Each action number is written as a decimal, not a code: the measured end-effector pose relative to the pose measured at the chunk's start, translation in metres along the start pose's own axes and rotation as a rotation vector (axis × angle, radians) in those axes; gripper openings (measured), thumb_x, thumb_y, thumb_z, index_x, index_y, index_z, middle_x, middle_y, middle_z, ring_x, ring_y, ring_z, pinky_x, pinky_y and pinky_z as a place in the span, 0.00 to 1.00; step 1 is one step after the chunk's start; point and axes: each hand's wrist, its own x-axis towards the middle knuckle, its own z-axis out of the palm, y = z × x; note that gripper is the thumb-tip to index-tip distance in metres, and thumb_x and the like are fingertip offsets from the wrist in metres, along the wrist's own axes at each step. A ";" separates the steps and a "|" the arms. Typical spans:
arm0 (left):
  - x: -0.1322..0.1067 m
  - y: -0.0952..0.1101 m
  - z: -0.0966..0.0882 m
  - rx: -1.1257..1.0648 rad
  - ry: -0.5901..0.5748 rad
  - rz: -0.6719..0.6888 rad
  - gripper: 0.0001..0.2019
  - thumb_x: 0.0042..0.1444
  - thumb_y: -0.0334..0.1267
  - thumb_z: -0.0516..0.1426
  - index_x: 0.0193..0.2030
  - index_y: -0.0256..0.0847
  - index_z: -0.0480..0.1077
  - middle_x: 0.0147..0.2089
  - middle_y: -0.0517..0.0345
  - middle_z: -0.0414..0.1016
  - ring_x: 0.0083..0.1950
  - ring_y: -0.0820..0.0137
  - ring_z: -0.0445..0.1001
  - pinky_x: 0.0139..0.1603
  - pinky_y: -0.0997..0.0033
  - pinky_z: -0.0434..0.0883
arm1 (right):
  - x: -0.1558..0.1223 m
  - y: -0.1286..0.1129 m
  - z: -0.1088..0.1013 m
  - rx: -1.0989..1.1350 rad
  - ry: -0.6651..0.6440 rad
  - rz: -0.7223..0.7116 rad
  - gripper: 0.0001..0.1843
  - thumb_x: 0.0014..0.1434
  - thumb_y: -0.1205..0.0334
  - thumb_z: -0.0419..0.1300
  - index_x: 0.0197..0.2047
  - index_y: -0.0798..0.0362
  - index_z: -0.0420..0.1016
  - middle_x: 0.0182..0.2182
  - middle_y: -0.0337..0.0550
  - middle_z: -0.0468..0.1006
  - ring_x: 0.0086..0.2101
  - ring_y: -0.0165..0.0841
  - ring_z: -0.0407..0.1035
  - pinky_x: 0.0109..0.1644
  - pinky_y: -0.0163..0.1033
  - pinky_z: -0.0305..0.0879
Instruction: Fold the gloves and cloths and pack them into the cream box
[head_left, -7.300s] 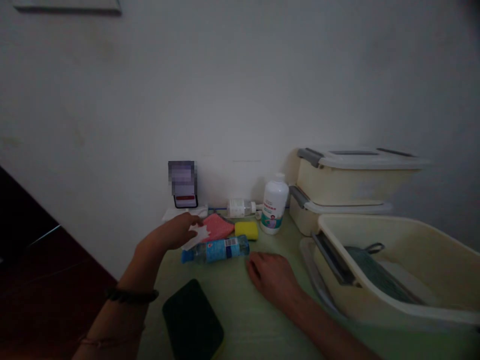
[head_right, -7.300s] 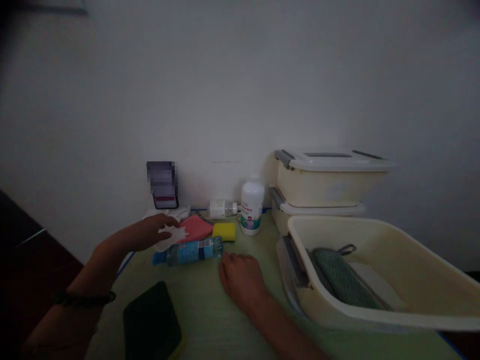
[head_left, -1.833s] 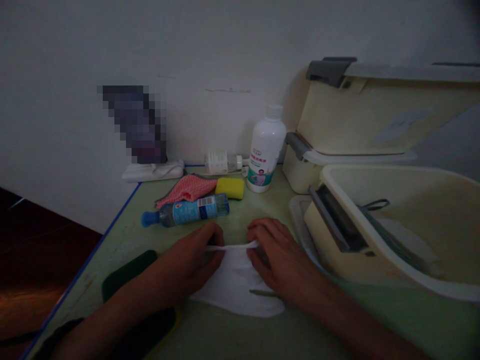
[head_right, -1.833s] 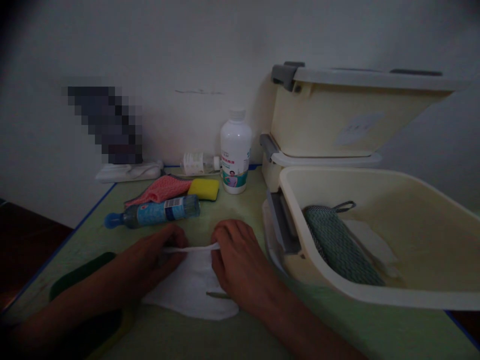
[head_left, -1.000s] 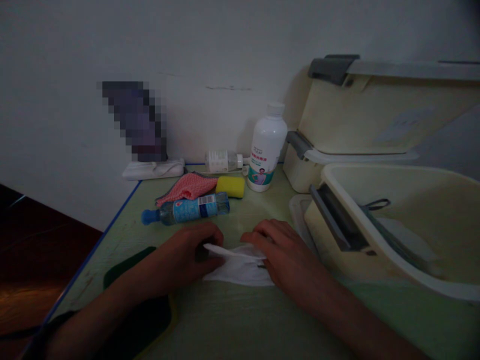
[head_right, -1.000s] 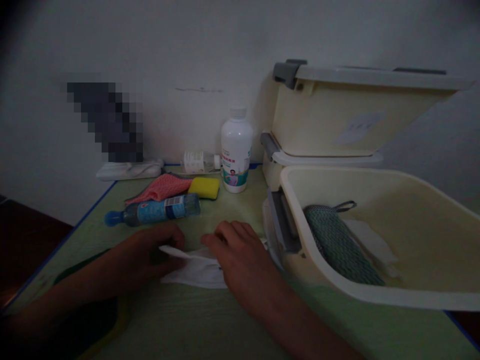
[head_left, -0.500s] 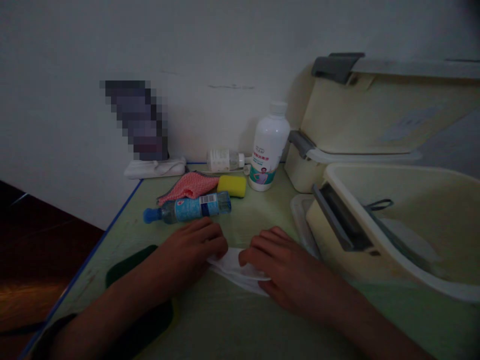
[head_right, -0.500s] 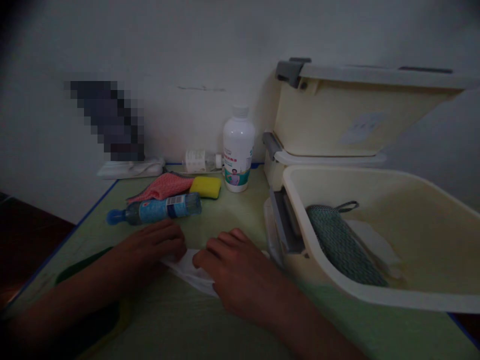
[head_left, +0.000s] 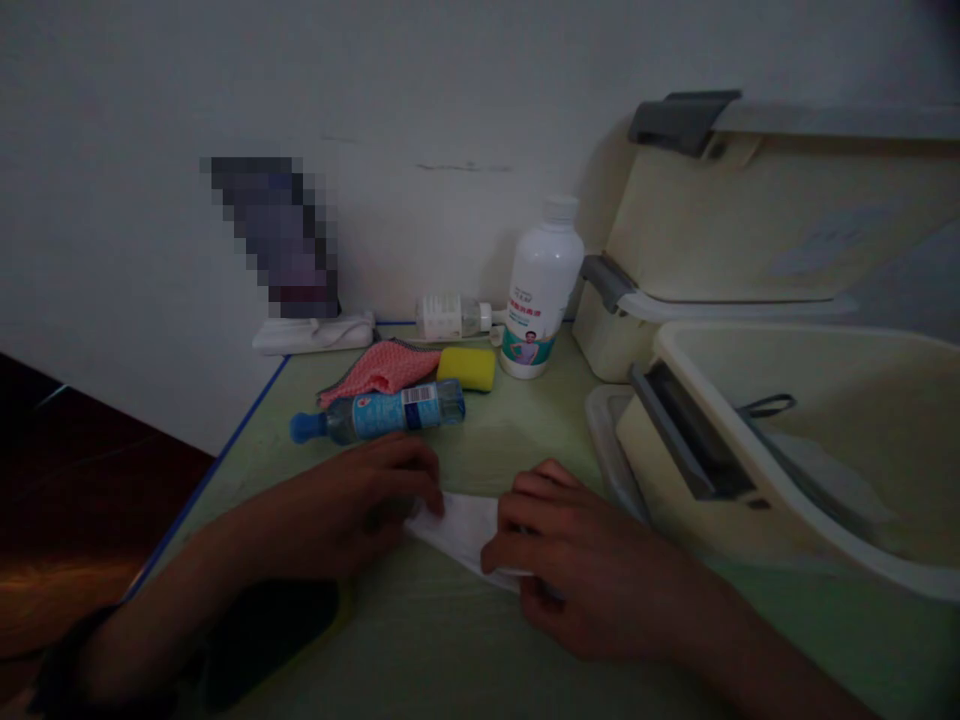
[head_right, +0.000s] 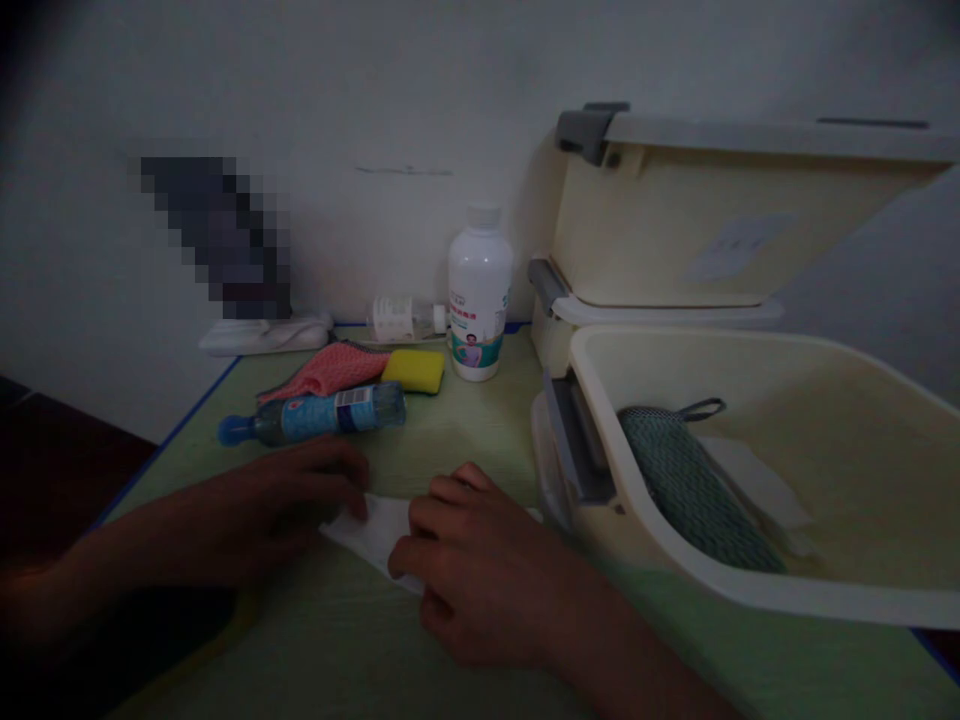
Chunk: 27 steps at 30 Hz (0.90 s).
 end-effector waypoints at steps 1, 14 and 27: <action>-0.001 0.000 -0.001 -0.008 0.007 0.011 0.19 0.47 0.20 0.50 0.42 0.44 0.70 0.48 0.58 0.68 0.50 0.67 0.69 0.54 0.69 0.65 | 0.000 0.000 0.000 0.001 0.000 -0.003 0.04 0.54 0.67 0.57 0.35 0.50 0.72 0.31 0.37 0.71 0.38 0.32 0.60 0.45 0.39 0.52; 0.005 -0.010 0.011 0.032 0.082 -0.014 0.11 0.55 0.25 0.50 0.39 0.42 0.70 0.44 0.56 0.69 0.45 0.69 0.69 0.48 0.70 0.67 | 0.000 0.001 0.000 0.025 0.052 -0.038 0.05 0.59 0.64 0.56 0.38 0.51 0.73 0.31 0.38 0.73 0.36 0.31 0.63 0.42 0.37 0.54; 0.007 0.007 0.010 0.111 -0.019 0.072 0.10 0.52 0.27 0.54 0.38 0.44 0.72 0.37 0.58 0.71 0.42 0.67 0.69 0.45 0.69 0.65 | -0.003 0.005 -0.002 0.006 -0.008 0.058 0.02 0.58 0.65 0.58 0.35 0.50 0.72 0.33 0.36 0.75 0.39 0.33 0.64 0.45 0.41 0.54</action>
